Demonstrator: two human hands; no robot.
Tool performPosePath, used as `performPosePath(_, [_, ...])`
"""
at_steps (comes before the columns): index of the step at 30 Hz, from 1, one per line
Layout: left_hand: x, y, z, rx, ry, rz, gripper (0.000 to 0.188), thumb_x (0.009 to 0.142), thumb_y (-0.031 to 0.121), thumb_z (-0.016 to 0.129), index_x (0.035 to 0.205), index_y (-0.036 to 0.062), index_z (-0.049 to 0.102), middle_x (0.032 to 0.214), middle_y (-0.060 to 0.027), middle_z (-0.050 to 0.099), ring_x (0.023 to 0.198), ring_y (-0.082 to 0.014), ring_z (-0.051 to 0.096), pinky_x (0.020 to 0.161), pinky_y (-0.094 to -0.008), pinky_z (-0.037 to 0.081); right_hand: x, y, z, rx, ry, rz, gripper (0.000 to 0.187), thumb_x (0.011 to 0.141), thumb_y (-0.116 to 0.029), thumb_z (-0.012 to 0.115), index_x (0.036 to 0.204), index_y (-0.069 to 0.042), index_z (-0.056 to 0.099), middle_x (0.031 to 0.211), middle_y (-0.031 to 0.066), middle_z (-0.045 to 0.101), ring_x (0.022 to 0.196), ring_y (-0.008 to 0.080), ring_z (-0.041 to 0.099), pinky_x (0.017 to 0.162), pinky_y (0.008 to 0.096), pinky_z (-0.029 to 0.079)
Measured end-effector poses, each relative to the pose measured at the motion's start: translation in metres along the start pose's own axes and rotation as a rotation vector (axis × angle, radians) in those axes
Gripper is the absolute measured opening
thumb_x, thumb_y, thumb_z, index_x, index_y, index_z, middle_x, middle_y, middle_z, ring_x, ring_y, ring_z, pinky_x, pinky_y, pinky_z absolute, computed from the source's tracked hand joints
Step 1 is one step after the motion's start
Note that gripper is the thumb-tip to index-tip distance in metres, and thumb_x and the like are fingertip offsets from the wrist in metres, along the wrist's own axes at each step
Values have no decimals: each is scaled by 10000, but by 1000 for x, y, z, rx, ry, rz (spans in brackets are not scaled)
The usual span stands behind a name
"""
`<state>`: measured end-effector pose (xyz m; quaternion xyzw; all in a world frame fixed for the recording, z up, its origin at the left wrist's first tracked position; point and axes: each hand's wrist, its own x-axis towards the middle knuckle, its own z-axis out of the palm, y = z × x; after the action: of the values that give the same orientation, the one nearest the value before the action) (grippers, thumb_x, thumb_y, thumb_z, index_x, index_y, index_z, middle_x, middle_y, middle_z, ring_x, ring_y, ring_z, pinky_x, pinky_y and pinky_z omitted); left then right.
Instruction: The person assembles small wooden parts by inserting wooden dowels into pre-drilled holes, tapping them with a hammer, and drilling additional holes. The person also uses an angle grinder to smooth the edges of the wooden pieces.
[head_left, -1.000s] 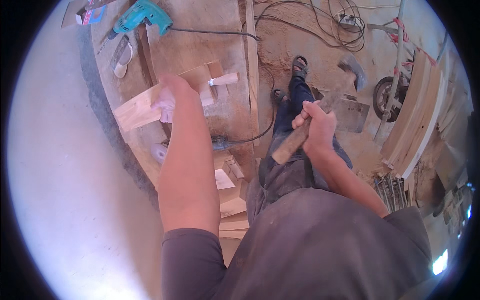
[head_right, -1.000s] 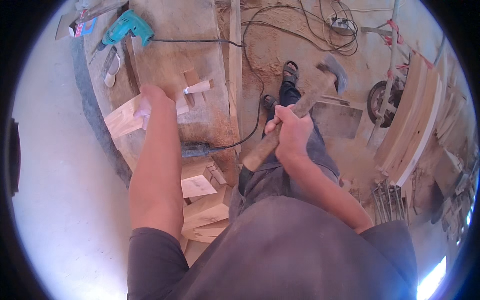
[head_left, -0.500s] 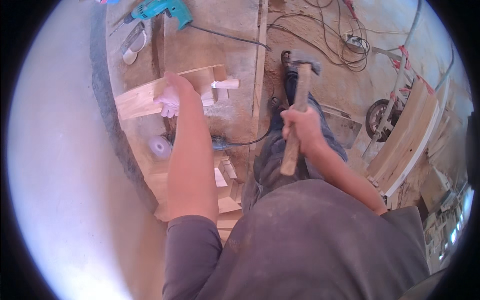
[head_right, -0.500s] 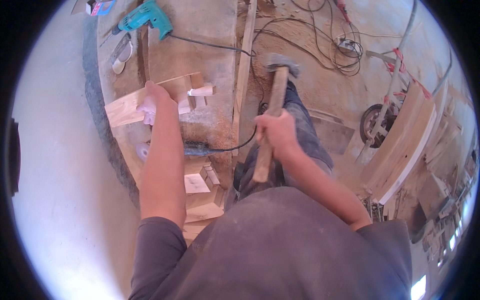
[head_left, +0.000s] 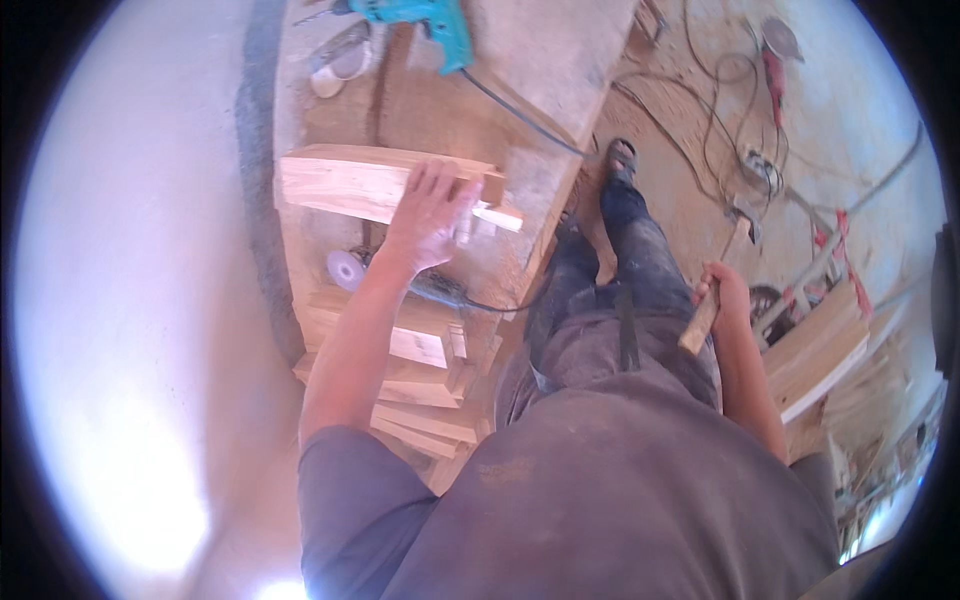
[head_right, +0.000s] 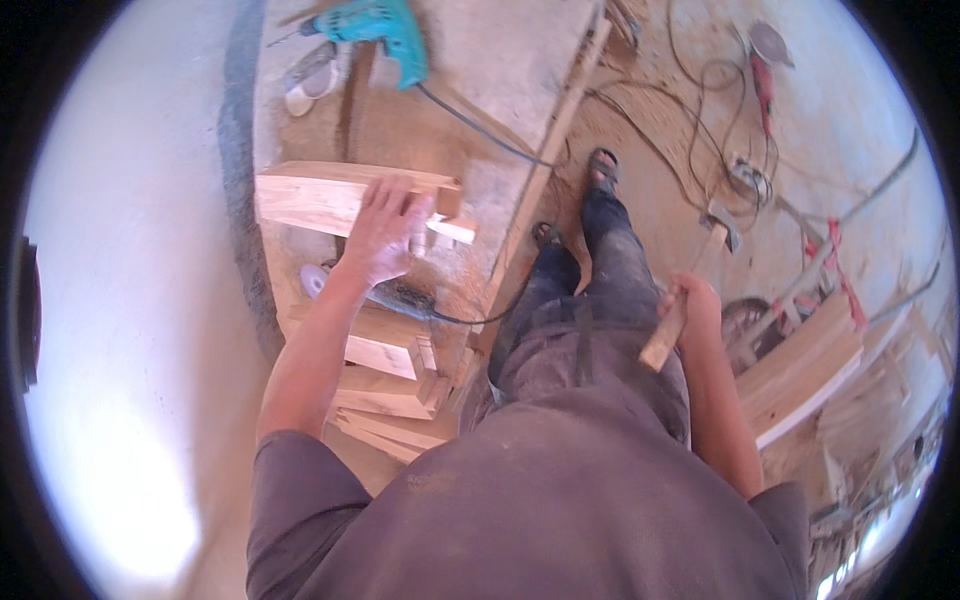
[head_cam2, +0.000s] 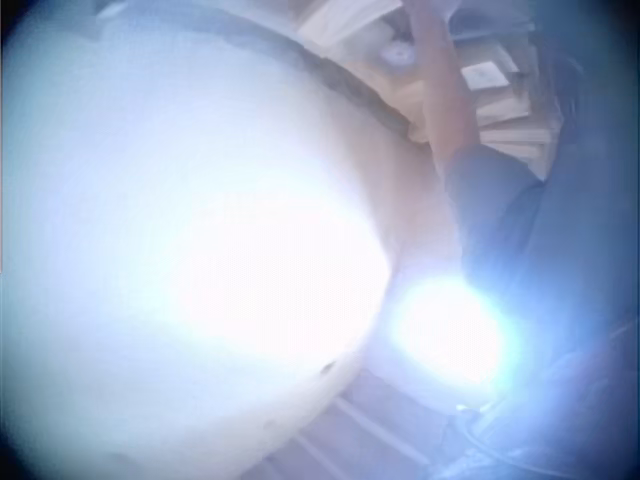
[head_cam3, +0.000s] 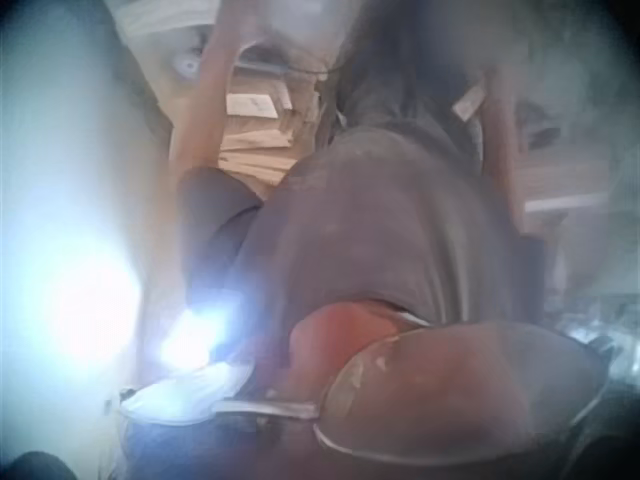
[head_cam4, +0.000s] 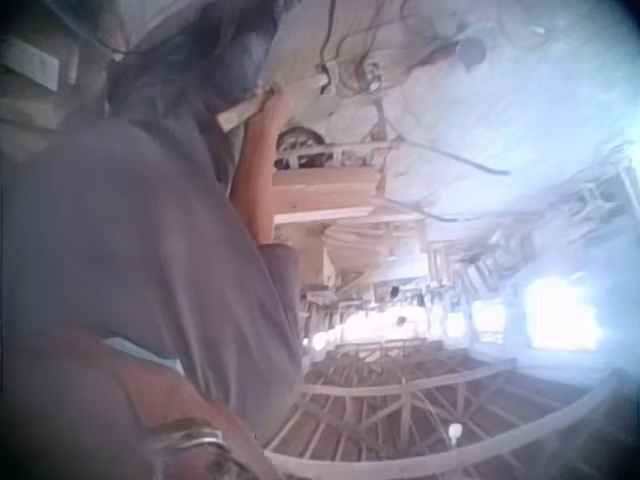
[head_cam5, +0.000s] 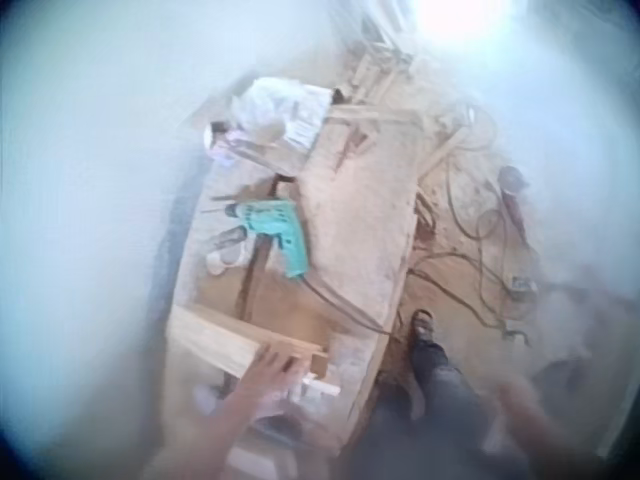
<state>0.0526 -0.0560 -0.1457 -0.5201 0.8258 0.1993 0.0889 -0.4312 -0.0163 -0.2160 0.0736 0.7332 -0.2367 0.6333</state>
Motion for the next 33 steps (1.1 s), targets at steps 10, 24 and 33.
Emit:
performPosePath(10, [-41,8,-156,-65,779,-157,835,609,72,911,1336,13,505,1218,-168,572,1147,-349,597,911,-437,580,-35,-19,36,-88,-178,-124,101,906,-102,640,876,-47,561,703,67,555,502,192,542,451,350,483])
performPosePath(24, [-119,50,-164,-932,1272,-321,1413,555,239,1029,1583,-136,137,1556,-252,428,1427,-311,479,1165,-425,441,-235,-51,142,-425,-500,-970,138,858,-58,684,937,-26,575,639,44,550,452,159,544,434,311,461])
performPosePath(33, [-117,88,-118,-827,1324,-416,1405,578,285,982,1584,-139,97,1560,-298,367,1463,-406,393,1215,-449,347,-329,-41,179,-639,-506,-1306,187,884,-8,738,991,-15,585,706,8,588,504,106,566,447,266,441])
